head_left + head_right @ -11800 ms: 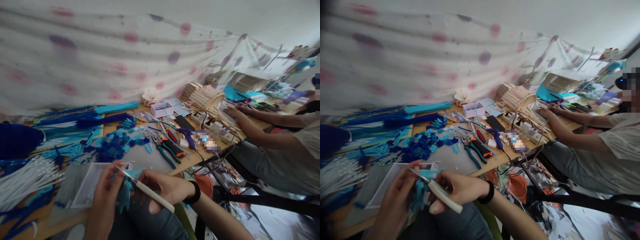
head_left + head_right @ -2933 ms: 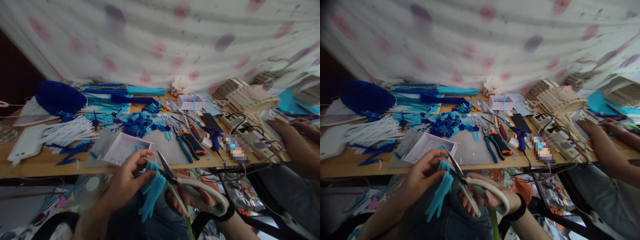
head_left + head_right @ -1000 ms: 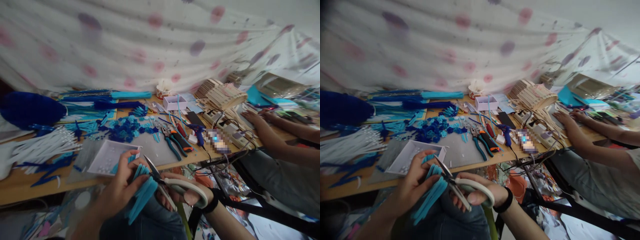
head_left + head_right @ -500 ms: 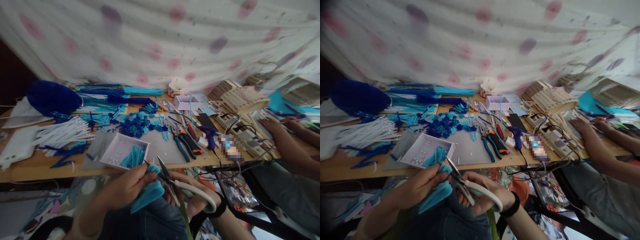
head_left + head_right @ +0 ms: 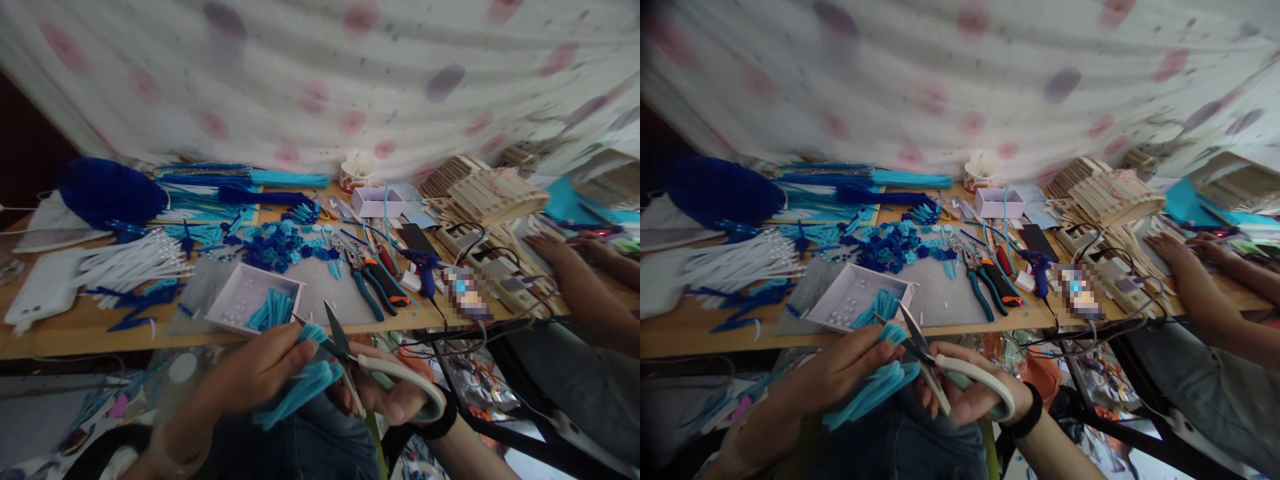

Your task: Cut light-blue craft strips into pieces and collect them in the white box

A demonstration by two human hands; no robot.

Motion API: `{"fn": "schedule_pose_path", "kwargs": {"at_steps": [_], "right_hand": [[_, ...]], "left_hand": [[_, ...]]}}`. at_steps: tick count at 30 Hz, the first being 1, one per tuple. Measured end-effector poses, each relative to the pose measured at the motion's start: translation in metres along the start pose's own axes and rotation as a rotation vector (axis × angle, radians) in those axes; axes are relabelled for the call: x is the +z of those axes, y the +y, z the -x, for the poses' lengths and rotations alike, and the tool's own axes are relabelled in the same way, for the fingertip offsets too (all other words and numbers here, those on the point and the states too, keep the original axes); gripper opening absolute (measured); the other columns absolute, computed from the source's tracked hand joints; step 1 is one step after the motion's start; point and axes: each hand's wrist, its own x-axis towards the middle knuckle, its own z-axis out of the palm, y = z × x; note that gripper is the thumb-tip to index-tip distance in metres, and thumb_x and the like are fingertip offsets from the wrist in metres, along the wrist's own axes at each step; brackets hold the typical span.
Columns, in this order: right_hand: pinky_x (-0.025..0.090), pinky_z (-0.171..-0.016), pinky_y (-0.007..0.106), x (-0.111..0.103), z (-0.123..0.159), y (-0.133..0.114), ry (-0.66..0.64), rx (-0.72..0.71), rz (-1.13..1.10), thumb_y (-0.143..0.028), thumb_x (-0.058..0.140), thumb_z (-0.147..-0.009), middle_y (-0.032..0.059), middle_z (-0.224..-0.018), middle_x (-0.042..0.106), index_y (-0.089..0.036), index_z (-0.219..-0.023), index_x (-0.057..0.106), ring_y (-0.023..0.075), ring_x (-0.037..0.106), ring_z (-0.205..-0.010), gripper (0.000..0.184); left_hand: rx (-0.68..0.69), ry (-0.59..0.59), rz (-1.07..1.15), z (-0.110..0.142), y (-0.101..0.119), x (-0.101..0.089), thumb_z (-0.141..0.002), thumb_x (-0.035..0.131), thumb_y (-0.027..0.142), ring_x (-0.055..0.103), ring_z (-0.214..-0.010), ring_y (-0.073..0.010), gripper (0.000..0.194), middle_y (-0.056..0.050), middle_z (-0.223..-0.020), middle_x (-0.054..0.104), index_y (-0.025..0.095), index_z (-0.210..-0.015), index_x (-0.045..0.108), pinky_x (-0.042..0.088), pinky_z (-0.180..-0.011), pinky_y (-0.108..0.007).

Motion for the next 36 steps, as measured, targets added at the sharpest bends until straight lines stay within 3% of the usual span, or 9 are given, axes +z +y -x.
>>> {"fn": "schedule_pose_path", "kwargs": {"at_steps": [4,10,15,20,26,30,32,36], "right_hand": [[0.049,-0.068,0.024,0.011,-0.003,-0.001,-0.012,0.036,0.049,-0.048,0.089,-0.064,0.0033,-0.088,0.065,-0.016,-0.103,0.065,0.0140,0.061,-0.075,0.056],[0.051,-0.067,0.025,0.018,-0.009,0.001,-0.102,-0.067,0.039,-0.076,0.077,-0.062,0.0039,-0.088,0.060,-0.016,-0.124,0.060,0.0146,0.057,-0.074,0.089],[0.049,-0.066,0.025,0.017,-0.010,0.001,-0.098,-0.115,0.106,-0.077,0.074,-0.065,0.0043,-0.087,0.059,-0.014,-0.130,0.058,0.0151,0.054,-0.075,0.092],[0.049,-0.063,0.023,0.017,-0.008,0.001,-0.065,-0.092,0.124,-0.077,0.072,-0.067,0.0031,-0.085,0.060,-0.017,-0.125,0.060,0.0132,0.055,-0.071,0.083],[0.048,-0.051,0.020,0.022,-0.009,-0.005,0.025,-0.009,0.184,-0.083,0.066,-0.067,0.0018,-0.080,0.061,-0.016,-0.114,0.062,0.0095,0.056,-0.057,0.082],[0.049,-0.050,0.020,0.018,-0.004,-0.005,0.077,0.023,0.245,-0.080,0.065,-0.072,0.0026,-0.079,0.063,-0.015,-0.123,0.059,0.0093,0.058,-0.055,0.083],[0.049,-0.050,0.019,0.015,-0.002,-0.004,0.071,0.045,0.243,-0.076,0.069,-0.073,0.0022,-0.079,0.063,-0.017,-0.126,0.058,0.0094,0.058,-0.057,0.079],[0.048,-0.050,0.017,0.017,-0.004,-0.009,0.038,0.083,0.259,-0.069,0.070,-0.078,0.0000,-0.076,0.061,-0.017,-0.114,0.063,0.0077,0.057,-0.057,0.064]], "left_hand": [[0.049,0.027,-0.045,-0.002,0.000,0.001,-0.099,0.036,0.055,0.057,-0.074,-0.0192,0.040,-0.001,-0.078,0.061,0.024,-0.076,0.048,0.048,-0.072,-0.031],[0.027,-0.028,-0.056,-0.002,0.002,0.002,-0.100,0.031,0.053,0.061,-0.082,-0.0227,0.041,-0.006,-0.088,0.064,0.023,-0.083,0.052,0.048,-0.076,-0.034],[0.015,-0.034,-0.065,0.000,-0.002,0.000,-0.101,0.032,0.050,0.059,-0.078,-0.0204,0.040,-0.003,-0.083,0.062,0.022,-0.080,0.052,0.047,-0.074,-0.033],[0.015,-0.038,-0.087,0.001,-0.003,-0.002,-0.100,0.032,0.054,0.057,-0.075,-0.0200,0.044,-0.003,-0.078,0.059,0.022,-0.077,0.051,0.047,-0.069,-0.031],[-0.044,-0.018,-0.092,0.001,-0.007,-0.002,-0.098,0.030,0.061,0.057,-0.075,-0.0205,0.050,-0.003,-0.080,0.060,0.022,-0.080,0.053,0.045,-0.069,-0.032],[-0.076,-0.033,-0.090,0.003,-0.009,-0.002,-0.098,0.029,0.062,0.058,-0.078,-0.0219,0.051,-0.005,-0.083,0.062,0.021,-0.084,0.056,0.046,-0.070,-0.033],[-0.093,-0.049,-0.094,0.004,-0.009,-0.003,-0.098,0.028,0.063,0.059,-0.080,-0.0228,0.053,-0.006,-0.085,0.063,0.020,-0.086,0.057,0.047,-0.072,-0.034],[-0.088,-0.045,-0.094,0.005,-0.009,-0.003,-0.098,0.029,0.062,0.060,-0.081,-0.0229,0.051,-0.006,-0.086,0.064,0.021,-0.088,0.058,0.047,-0.074,-0.034]]}}
